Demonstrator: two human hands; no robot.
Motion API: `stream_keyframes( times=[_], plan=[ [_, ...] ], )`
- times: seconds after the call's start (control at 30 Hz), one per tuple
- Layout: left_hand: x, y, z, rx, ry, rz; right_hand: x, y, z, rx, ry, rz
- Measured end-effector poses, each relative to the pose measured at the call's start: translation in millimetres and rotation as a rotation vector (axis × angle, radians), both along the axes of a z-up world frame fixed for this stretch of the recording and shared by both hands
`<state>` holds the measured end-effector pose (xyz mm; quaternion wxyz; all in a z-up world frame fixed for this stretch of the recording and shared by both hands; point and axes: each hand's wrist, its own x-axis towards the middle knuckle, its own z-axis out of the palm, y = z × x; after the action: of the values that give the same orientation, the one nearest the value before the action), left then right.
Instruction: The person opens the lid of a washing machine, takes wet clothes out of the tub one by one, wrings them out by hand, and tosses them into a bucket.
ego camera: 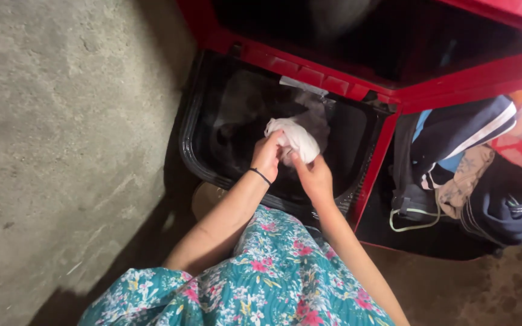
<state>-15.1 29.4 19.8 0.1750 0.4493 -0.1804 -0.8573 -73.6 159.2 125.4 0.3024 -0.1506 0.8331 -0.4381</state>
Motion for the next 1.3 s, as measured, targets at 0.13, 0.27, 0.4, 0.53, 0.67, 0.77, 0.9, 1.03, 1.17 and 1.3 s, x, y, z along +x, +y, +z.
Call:
stream_keyframes(
  times=[0.13,0.27,0.4,0.53,0.67,0.77,0.9,1.03,1.17,1.3],
  plan=[
    [2,3,11,-0.185,0.080,-0.163,-9,5,-2,-0.028,0.378,-0.032],
    [2,12,0,-0.235,-0.051,-0.227,-10,9,-9,-0.270,0.470,-0.112],
    [8,21,-13,-0.586,-0.485,-0.443,-12,9,-2,-0.373,0.178,-0.106],
    [0,23,1,-0.903,-0.645,-0.520,-2,12,16,-0.247,0.109,-0.011],
    [-6,12,-2,-0.949,-0.781,-0.620,4,16,26,-0.402,0.110,0.063],
    [-12,0,-29,-0.929,-0.842,-0.706,7,21,32,-0.555,-0.200,-0.033],
    [-14,4,-26,-0.632,-0.755,-0.554,2,23,33,-0.530,-0.315,-0.137],
    [-5,7,9,-0.300,-0.437,-0.389,-11,25,30,-0.454,-0.318,-0.154],
    [-4,27,-25,-0.541,-0.481,-0.654,-6,24,38,-0.599,-0.265,-0.084],
    [-15,27,-87,-0.038,-0.240,-0.298,-4,24,45,-0.685,-0.274,-0.150]
  ],
)
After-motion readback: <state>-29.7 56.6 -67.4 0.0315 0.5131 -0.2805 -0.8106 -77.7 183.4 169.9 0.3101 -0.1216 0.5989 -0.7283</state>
